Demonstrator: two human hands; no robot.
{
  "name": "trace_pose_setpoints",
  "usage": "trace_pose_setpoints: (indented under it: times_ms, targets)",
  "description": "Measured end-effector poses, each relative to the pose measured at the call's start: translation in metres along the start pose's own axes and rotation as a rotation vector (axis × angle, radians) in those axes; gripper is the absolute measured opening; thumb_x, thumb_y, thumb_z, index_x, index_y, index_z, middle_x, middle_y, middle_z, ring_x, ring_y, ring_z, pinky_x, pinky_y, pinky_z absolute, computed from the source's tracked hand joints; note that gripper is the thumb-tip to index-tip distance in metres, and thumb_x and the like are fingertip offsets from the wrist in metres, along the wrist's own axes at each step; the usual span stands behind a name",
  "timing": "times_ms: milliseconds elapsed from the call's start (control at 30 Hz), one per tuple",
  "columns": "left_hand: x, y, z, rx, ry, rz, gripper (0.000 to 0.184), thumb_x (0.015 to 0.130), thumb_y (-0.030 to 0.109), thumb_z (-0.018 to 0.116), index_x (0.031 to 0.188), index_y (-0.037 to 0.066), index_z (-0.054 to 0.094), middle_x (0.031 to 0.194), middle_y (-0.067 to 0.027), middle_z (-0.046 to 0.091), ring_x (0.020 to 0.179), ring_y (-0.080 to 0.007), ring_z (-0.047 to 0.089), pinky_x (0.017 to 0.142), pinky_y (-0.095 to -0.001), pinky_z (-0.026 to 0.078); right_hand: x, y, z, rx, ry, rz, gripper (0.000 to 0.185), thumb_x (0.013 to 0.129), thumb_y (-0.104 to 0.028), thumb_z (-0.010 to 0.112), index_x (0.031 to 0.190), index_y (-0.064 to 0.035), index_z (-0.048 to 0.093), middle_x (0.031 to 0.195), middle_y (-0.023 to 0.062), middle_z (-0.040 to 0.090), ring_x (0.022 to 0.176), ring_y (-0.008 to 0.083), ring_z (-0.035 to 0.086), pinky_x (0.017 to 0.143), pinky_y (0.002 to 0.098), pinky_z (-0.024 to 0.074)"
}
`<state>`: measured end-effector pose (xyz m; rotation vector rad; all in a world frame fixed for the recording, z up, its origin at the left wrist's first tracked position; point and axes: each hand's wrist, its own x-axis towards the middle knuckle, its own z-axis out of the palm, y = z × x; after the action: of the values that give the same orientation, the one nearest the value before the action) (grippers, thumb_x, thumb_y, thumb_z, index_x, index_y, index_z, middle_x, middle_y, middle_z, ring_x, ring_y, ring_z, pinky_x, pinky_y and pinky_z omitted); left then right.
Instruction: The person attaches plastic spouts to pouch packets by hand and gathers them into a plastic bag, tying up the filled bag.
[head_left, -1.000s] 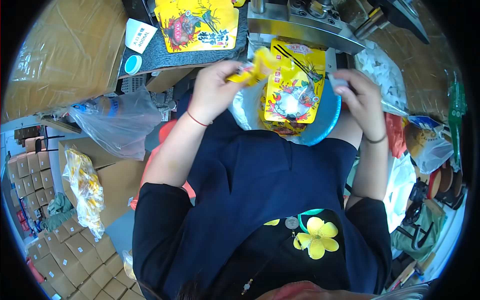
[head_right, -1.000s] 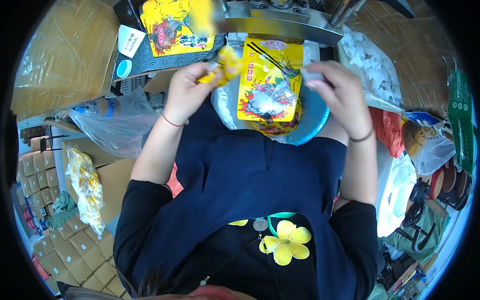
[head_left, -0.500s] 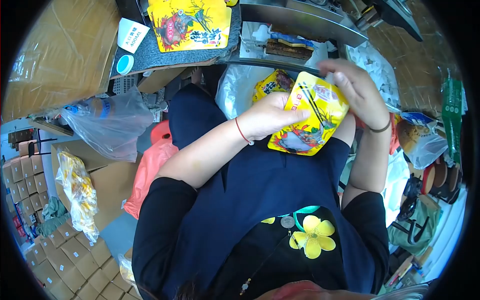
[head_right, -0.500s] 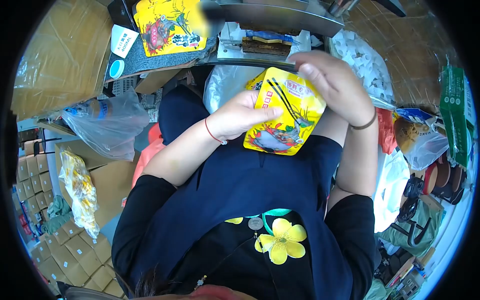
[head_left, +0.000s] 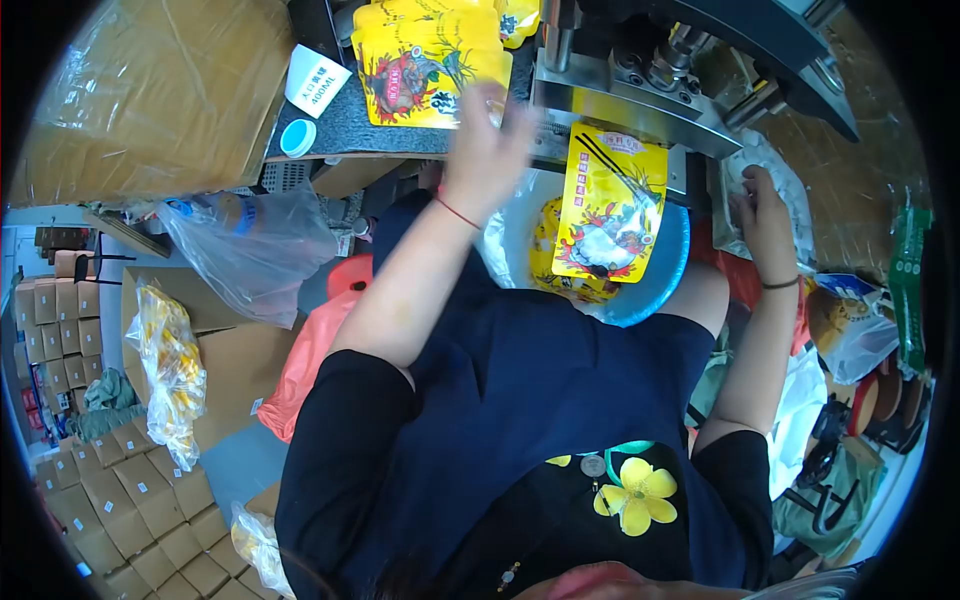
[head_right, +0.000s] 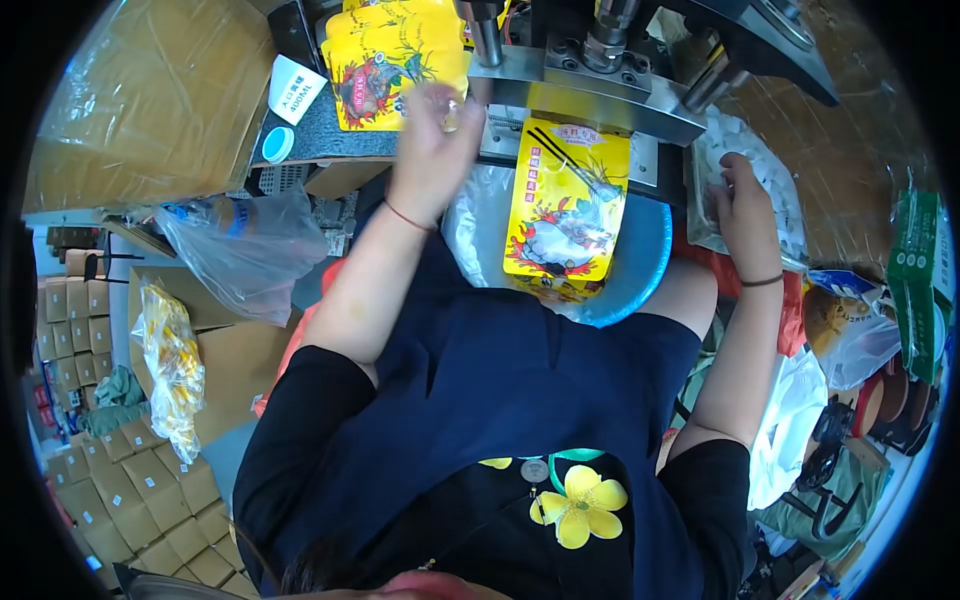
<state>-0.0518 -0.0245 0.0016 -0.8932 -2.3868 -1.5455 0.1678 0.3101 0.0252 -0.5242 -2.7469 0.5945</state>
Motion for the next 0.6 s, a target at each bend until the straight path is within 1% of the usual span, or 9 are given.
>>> trace_pose_setpoints:
  times_ms: [33, 133, 167, 233, 333, 433, 500, 567, 600]
  targets:
    - [0.011, -0.011, -0.017, 0.201, 0.256, 0.312, 0.052, 0.087, 0.028, 0.076, 0.13, 0.006, 0.057, 0.131, -0.0216, 0.058, 0.124, -0.0379, 0.055, 0.103, -0.0459, 0.043, -0.004, -0.002, -0.001, -0.008, 0.048, -0.039, 0.023, 0.094, -0.007, 0.061, 0.117, -0.0017, 0.059, 0.114, 0.0216, 0.066, 0.099, 0.038, 0.066, 0.084, 0.0415, 0.0526]
    - [-0.008, -0.036, -0.045, 0.794, -0.184, 0.483, 0.051, 0.086, 0.028, 0.075, 0.131, 0.009, 0.057, 0.143, -0.0199, 0.048, 0.13, -0.0394, 0.047, 0.107, -0.0472, 0.038, -0.01, -0.017, -0.01, -0.022, 0.188, -0.147, 0.024, 0.095, -0.009, 0.061, 0.118, -0.001, 0.059, 0.108, 0.0219, 0.067, 0.1, 0.0405, 0.065, 0.086, 0.042, 0.0523]
    - [-0.019, -0.027, -0.05, 0.792, -0.245, 0.558, 0.049, 0.088, 0.027, 0.073, 0.131, 0.009, 0.058, 0.136, -0.0166, 0.057, 0.124, -0.0348, 0.054, 0.104, -0.0432, 0.042, -0.013, -0.027, -0.013, -0.015, 0.224, -0.164, 0.024, 0.095, -0.009, 0.061, 0.117, -0.0008, 0.06, 0.106, 0.0215, 0.067, 0.1, 0.0405, 0.065, 0.086, 0.0419, 0.0522]
    - [-0.027, -0.046, -0.05, 0.541, -0.249, 0.505, 0.042, 0.09, 0.024, 0.071, 0.128, 0.007, 0.063, 0.116, -0.0135, 0.068, 0.111, -0.0314, 0.064, 0.096, -0.0392, 0.048, -0.02, -0.052, -0.01, 0.046, 0.223, -0.156, 0.022, 0.096, -0.011, 0.061, 0.115, -0.0001, 0.061, 0.103, 0.0204, 0.068, 0.099, 0.0399, 0.065, 0.085, 0.0417, 0.0518]
    - [-0.035, -0.008, -0.057, -0.058, -0.262, -0.171, 0.032, 0.09, 0.023, 0.074, 0.116, 0.003, 0.07, 0.092, -0.0124, 0.073, 0.09, -0.0279, 0.071, 0.081, -0.0333, 0.053, -0.022, -0.095, 0.005, 0.17, 0.088, -0.254, 0.017, 0.097, -0.012, 0.06, 0.107, 0.001, 0.064, 0.101, 0.0187, 0.068, 0.098, 0.0383, 0.064, 0.084, 0.0413, 0.0512]
    - [-0.051, 0.018, -0.033, -0.186, -0.394, -0.22, 0.025, 0.091, 0.021, 0.074, 0.104, 0.0, 0.072, 0.084, -0.0153, 0.073, 0.076, -0.0252, 0.072, 0.07, -0.0305, 0.053, -0.016, -0.124, 0.014, 0.363, -0.038, -0.437, 0.014, 0.097, -0.011, 0.06, 0.103, 0.0005, 0.066, 0.099, 0.016, 0.068, 0.093, 0.0326, 0.065, 0.083, 0.0371, 0.0515]
    - [-0.058, 0.027, -0.015, -0.205, -0.396, -0.102, 0.026, 0.089, 0.023, 0.076, 0.1, 0.0, 0.074, 0.084, -0.0147, 0.073, 0.07, -0.0161, 0.07, 0.066, -0.0281, 0.052, -0.012, -0.138, 0.013, 0.578, 0.014, -0.31, 0.013, 0.095, -0.011, 0.063, 0.101, 0.0006, 0.067, 0.093, 0.0131, 0.068, 0.088, 0.0266, 0.064, 0.081, 0.0342, 0.0507]
    - [-0.066, 0.036, 0.001, -0.28, -0.479, -0.199, 0.026, 0.089, 0.024, 0.076, 0.101, 0.0, 0.074, 0.084, -0.0146, 0.073, 0.067, -0.0158, 0.071, 0.063, -0.0281, 0.052, -0.007, -0.151, 0.014, 0.7, 0.081, -0.187, 0.014, 0.095, -0.012, 0.065, 0.098, 0.0008, 0.068, 0.09, 0.0114, 0.067, 0.085, 0.0243, 0.063, 0.079, 0.0332, 0.05]
    - [-0.07, 0.044, 0.007, -0.322, -0.513, -0.236, 0.029, 0.092, 0.026, 0.074, 0.101, -0.001, 0.074, 0.084, -0.0117, 0.074, 0.067, -0.0155, 0.071, 0.065, -0.0279, 0.053, -0.005, -0.157, 0.014, 0.627, 0.089, -0.29, 0.014, 0.093, -0.013, 0.067, 0.095, 0.0011, 0.068, 0.087, 0.0117, 0.067, 0.083, 0.0261, 0.063, 0.078, 0.0349, 0.0498]
